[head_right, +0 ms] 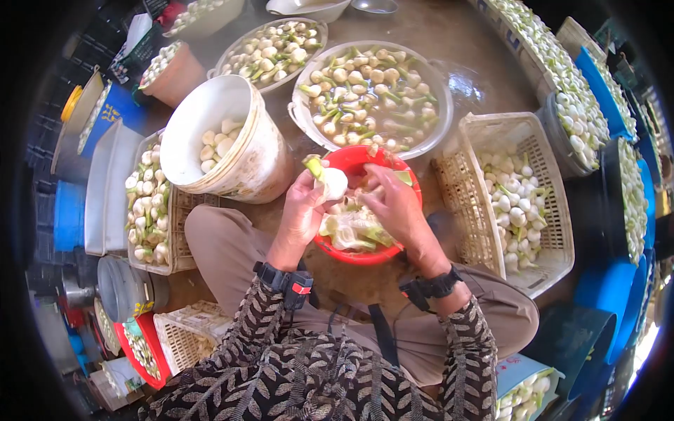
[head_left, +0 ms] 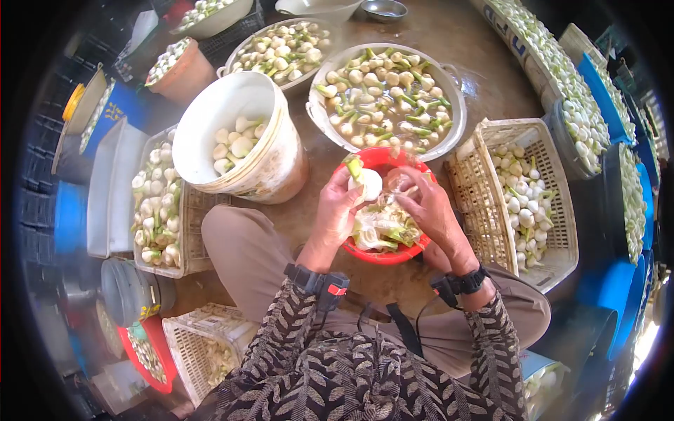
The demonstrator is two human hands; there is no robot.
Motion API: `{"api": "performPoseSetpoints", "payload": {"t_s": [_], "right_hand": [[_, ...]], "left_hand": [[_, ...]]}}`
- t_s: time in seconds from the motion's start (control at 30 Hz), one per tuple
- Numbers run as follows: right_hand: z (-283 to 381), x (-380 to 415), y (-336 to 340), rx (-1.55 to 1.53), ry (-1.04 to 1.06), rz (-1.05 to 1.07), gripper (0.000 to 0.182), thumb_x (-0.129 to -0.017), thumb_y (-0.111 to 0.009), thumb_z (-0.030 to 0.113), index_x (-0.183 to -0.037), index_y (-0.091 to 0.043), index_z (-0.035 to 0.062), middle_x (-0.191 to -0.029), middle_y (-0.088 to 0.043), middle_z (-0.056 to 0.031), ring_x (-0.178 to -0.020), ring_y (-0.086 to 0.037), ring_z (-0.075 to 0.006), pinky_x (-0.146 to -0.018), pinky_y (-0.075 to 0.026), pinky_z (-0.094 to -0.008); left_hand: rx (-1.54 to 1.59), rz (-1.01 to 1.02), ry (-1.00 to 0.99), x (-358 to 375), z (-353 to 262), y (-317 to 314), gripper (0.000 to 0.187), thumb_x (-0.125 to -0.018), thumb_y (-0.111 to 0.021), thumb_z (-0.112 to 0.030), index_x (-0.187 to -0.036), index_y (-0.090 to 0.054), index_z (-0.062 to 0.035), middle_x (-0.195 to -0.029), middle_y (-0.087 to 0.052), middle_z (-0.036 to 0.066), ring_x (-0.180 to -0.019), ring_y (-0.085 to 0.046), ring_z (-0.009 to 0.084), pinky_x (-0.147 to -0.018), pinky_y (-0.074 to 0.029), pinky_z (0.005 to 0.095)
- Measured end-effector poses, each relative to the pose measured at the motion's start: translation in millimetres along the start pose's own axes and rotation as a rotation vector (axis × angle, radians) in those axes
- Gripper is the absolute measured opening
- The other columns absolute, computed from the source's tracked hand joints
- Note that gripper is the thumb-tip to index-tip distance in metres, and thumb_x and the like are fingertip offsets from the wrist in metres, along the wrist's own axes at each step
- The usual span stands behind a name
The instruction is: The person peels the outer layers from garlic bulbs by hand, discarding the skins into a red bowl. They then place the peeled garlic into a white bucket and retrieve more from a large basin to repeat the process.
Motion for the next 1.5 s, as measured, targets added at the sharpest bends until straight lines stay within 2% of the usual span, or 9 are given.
{"api": "performPoseSetpoints", "payload": {"t_s": [0.13,0.3,0.4,0.5,0.53,0.6,1.13,1.33,1.5], "right_hand": [[33,-13,-7,-0.015,0.168,-0.046,0.037,-0.074,-0.071,0.011,-0.107,-0.058,-0.002,-0.067,-0.057,-0.0033,-0.06,-0.054,-0.0125,-0.055,-0.044,-0.0267],[35,-16,27,-0.817,0.044,-0.146,0.005,-0.081,-0.063,0.005,-0.084,-0.063,0.0017,-0.07,-0.061,-0.0011,-0.054,-0.054,-0.0051,-0.047,-0.042,-0.0175],[9,-22,49,-0.725,0.021,-0.216,0.012,-0.086,-0.056,0.008,-0.082,-0.064,0.0005,-0.065,-0.06,-0.0021,-0.05,-0.053,-0.0058,-0.043,-0.042,-0.02],[-47,-32,16,-0.333,-0.2,0.086,0.016,-0.086,-0.052,0.007,-0.081,-0.064,-0.0012,-0.061,-0.059,-0.0024,-0.052,-0.057,-0.0118,-0.05,-0.047,-0.0277],[-41,-37,12,-0.04,0.16,0.142,0.015,-0.083,-0.052,0.006,-0.083,-0.064,-0.001,-0.062,-0.062,-0.0075,-0.057,-0.061,-0.0186,-0.056,-0.049,-0.0336],[-72,-58,14,0.352,0.173,0.094,0.015,-0.08,-0.053,0.009,-0.079,-0.064,-0.0002,-0.067,-0.063,-0.0156,-0.064,-0.063,-0.0263,-0.061,-0.048,-0.0375],[-276,-292,-7,1.038,0.039,0.322,0.018,-0.075,-0.054,0.015,-0.079,-0.068,0.0045,-0.082,-0.066,-0.0179,-0.077,-0.064,-0.0346,-0.067,-0.05,-0.0438],[-158,-223,35,-0.023,-0.093,0.229,0.023,-0.078,-0.059,0.01,-0.099,-0.066,0.0013,-0.082,-0.066,-0.0102,-0.078,-0.059,-0.0107,-0.071,-0.048,-0.0281],[-66,-117,17,0.112,0.077,0.12,0.02,-0.078,-0.059,0.01,-0.092,-0.066,-0.0024,-0.083,-0.065,-0.0165,-0.076,-0.064,-0.0243,-0.072,-0.05,-0.0319]], "left_hand": [[-0.409,-0.004,-0.093,-3,11,-10,0.051,-0.078,-0.072,-0.018,-0.119,-0.051,0.0014,-0.108,-0.06,0.011,-0.092,-0.062,0.0162,-0.079,-0.051,0.0262],[-1.23,-0.044,-0.292,2,-9,-2,0.033,-0.077,-0.066,-0.009,-0.108,-0.057,-0.0008,-0.093,-0.064,0.007,-0.086,-0.061,0.0195,-0.077,-0.05,0.0303],[-0.311,-0.143,-0.024,-3,-16,35,0.033,-0.081,-0.064,-0.017,-0.109,-0.056,-0.0022,-0.094,-0.063,0.009,-0.088,-0.061,0.0245,-0.075,-0.052,0.034],[0.399,-0.176,-0.209,-30,-73,67,0.046,-0.089,-0.055,-0.031,-0.12,-0.047,0.0021,-0.114,-0.055,0.021,-0.099,-0.058,0.0289,-0.077,-0.054,0.034],[0.636,-0.183,-0.287,-35,-103,62,0.051,-0.091,-0.052,-0.034,-0.123,-0.043,0.004,-0.121,-0.05,0.025,-0.103,-0.057,0.03,-0.078,-0.054,0.034],[0.746,-0.161,-0.378,-39,-132,75,0.055,-0.093,-0.047,-0.038,-0.125,-0.04,0.0065,-0.128,-0.043,0.029,-0.107,-0.054,0.032,-0.082,-0.054,0.0351],[-0.108,-0.417,0.115,-97,-8,79,0.021,-0.083,-0.051,-0.004,-0.103,-0.055,0.0004,-0.086,-0.063,0.011,-0.066,-0.06,0.0151,-0.058,-0.049,0.0226],[-0.144,-0.373,0.318,-133,35,44,0.026,-0.092,-0.051,-0.025,-0.108,-0.053,-0.0036,-0.082,-0.06,0.008,-0.065,-0.059,0.0148,-0.054,-0.048,0.024],[-0.076,-0.122,0.368,-123,61,16,0.031,-0.094,-0.047,-0.033,-0.108,-0.054,-0.0064,-0.078,-0.058,0.003,-0.052,-0.051,0.01,-0.041,-0.039,0.0205]]}}
Point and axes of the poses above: each hand's wrist, its own x-axis away from the middle knuckle, its own y-axis out of the back of the hand, z = x × y, the point moved 4 cm from there along -x, towards the middle knuckle
